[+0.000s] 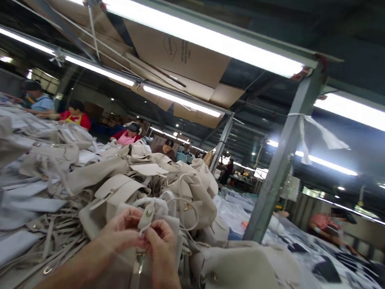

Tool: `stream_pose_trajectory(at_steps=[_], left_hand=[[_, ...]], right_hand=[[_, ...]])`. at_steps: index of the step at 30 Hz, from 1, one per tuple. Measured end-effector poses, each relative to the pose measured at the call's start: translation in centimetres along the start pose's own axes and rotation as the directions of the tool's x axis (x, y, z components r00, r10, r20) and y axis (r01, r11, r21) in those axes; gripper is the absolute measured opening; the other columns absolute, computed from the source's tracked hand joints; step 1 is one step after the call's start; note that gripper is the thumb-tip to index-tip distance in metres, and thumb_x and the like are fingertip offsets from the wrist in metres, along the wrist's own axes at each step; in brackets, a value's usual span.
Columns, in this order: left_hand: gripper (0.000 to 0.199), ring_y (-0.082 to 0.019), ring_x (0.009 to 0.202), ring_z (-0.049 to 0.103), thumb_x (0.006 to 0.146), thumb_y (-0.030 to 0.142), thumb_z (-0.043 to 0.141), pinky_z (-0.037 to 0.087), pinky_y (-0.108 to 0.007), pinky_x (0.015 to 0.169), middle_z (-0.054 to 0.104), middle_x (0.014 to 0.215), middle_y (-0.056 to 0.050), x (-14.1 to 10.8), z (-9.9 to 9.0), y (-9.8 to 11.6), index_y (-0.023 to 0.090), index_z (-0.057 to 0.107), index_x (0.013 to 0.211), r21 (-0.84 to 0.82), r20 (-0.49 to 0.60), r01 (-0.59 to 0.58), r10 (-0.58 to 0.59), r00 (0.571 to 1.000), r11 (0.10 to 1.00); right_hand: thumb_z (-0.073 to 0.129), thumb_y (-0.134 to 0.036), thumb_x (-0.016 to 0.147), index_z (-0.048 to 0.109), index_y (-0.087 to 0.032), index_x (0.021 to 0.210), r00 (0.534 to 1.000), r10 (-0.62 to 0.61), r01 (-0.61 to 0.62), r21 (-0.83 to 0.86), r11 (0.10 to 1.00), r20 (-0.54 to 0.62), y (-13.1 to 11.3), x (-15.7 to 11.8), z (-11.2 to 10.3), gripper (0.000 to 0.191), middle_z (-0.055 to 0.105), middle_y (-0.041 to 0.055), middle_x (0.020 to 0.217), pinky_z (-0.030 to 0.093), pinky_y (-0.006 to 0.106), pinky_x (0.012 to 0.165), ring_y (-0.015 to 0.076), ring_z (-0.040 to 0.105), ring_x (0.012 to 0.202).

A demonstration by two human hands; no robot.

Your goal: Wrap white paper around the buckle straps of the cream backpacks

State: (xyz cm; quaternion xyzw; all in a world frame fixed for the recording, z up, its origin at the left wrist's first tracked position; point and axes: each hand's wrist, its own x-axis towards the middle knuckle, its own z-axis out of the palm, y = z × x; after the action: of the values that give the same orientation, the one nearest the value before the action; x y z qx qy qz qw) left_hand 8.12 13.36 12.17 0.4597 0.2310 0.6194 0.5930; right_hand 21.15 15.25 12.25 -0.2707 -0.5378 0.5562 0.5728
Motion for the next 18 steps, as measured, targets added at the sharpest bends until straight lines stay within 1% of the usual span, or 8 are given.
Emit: stream_pose_trajectory(at_steps=[3, 6, 8, 9, 11, 15, 16, 18], left_hand=[[0.033, -0.018, 0.076, 0.063, 0.060, 0.012, 0.065, 0.051, -0.030, 0.071, 0.063, 0.082, 0.000, -0.9, 0.5, -0.9, 0.021, 0.056, 0.090, 0.295, -0.049, -0.214, 0.239, 0.970, 0.931], [0.016, -0.018, 0.077, 0.057, 0.068, 0.011, 0.059, 0.046, -0.029, 0.069, 0.058, 0.082, -0.001, -1.6, 0.9, -1.1, 0.021, 0.056, 0.080, 0.646, -0.025, -0.323, 0.442, 0.897, 0.692], [0.009, -0.019, 0.078, 0.054, 0.073, 0.012, 0.056, 0.043, -0.030, 0.070, 0.055, 0.082, -0.003, -1.9, 0.9, -0.9, 0.020, 0.054, 0.070, 0.760, 0.041, -0.369, 0.527, 0.849, 0.535], [0.011, -0.019, 0.079, 0.053, 0.076, 0.012, 0.053, 0.042, -0.031, 0.070, 0.054, 0.083, -0.003, -1.9, 0.9, -0.7, 0.020, 0.053, 0.068, 0.780, 0.075, -0.390, 0.547, 0.834, 0.488], [0.014, -0.020, 0.080, 0.053, 0.081, 0.014, 0.050, 0.041, -0.031, 0.071, 0.054, 0.084, -0.004, -1.8, 0.7, -0.5, 0.020, 0.053, 0.069, 0.785, 0.105, -0.400, 0.536, 0.838, 0.472], [0.012, -0.019, 0.079, 0.053, 0.081, 0.015, 0.052, 0.040, -0.031, 0.070, 0.053, 0.082, -0.002, -1.3, 0.0, 0.2, 0.020, 0.050, 0.070, 0.767, 0.143, -0.367, 0.418, 0.897, 0.526], [0.012, -0.019, 0.080, 0.053, 0.080, 0.014, 0.050, 0.041, -0.031, 0.072, 0.053, 0.083, -0.003, -1.1, -0.1, 0.4, 0.021, 0.049, 0.070, 0.776, 0.175, -0.375, 0.399, 0.900, 0.507], [0.012, -0.020, 0.084, 0.053, 0.081, 0.012, 0.046, 0.041, -0.033, 0.075, 0.054, 0.089, -0.004, -0.8, -0.4, 1.0, 0.021, 0.047, 0.074, 0.827, 0.247, -0.398, 0.379, 0.892, 0.398]], right_hand=[[0.082, -0.029, 0.062, 0.066, -0.020, 0.065, 0.998, 0.033, -0.036, 0.079, 0.996, 0.044, 0.0, -0.3, -0.1, 0.019, 0.063, -0.0015, 0.064, 0.045, 0.023, 0.059, 0.0119, 0.055, 0.060], [0.084, -0.030, 0.062, 0.066, -0.019, 0.066, 0.997, 0.050, -0.054, 0.071, 0.996, 0.050, 0.1, -0.6, -0.3, 0.021, 0.064, -0.0002, 0.066, 0.045, 0.024, 0.059, 0.0123, 0.054, 0.061], [0.084, -0.031, 0.062, 0.066, -0.019, 0.066, 0.998, 0.053, -0.054, 0.039, 0.998, 0.029, 0.2, -0.7, -0.4, 0.023, 0.060, -0.0020, 0.062, 0.042, 0.022, 0.055, 0.0104, 0.048, 0.056], [0.085, -0.031, 0.062, 0.065, -0.019, 0.065, 0.998, 0.052, -0.053, 0.031, 0.998, 0.020, 0.2, -0.8, -0.5, 0.023, 0.057, -0.0032, 0.059, 0.040, 0.021, 0.053, 0.0095, 0.046, 0.054], [0.085, -0.029, 0.061, 0.064, -0.019, 0.063, 0.998, 0.058, -0.059, 0.057, 0.997, 0.017, 0.1, -0.9, -0.5, 0.024, 0.053, -0.0051, 0.055, 0.038, 0.020, 0.051, 0.0082, 0.043, 0.052], [0.086, -0.026, 0.060, 0.064, -0.020, 0.068, 0.985, 0.148, -0.164, 0.240, 0.957, 0.085, -0.5, -1.1, -0.3, 0.025, 0.060, -0.0027, 0.060, 0.039, 0.020, 0.049, 0.0094, 0.051, 0.052], [0.087, -0.025, 0.059, 0.064, -0.019, 0.070, 0.979, 0.171, -0.195, 0.277, 0.941, 0.106, -0.6, -1.1, -0.2, 0.026, 0.064, -0.0010, 0.064, 0.040, 0.020, 0.049, 0.0105, 0.054, 0.054], [0.088, -0.025, 0.057, 0.063, -0.019, 0.072, 0.976, 0.190, -0.216, 0.330, 0.919, 0.110, -0.5, -1.2, -0.1, 0.029, 0.067, 0.0007, 0.067, 0.040, 0.020, 0.049, 0.0111, 0.056, 0.055]])
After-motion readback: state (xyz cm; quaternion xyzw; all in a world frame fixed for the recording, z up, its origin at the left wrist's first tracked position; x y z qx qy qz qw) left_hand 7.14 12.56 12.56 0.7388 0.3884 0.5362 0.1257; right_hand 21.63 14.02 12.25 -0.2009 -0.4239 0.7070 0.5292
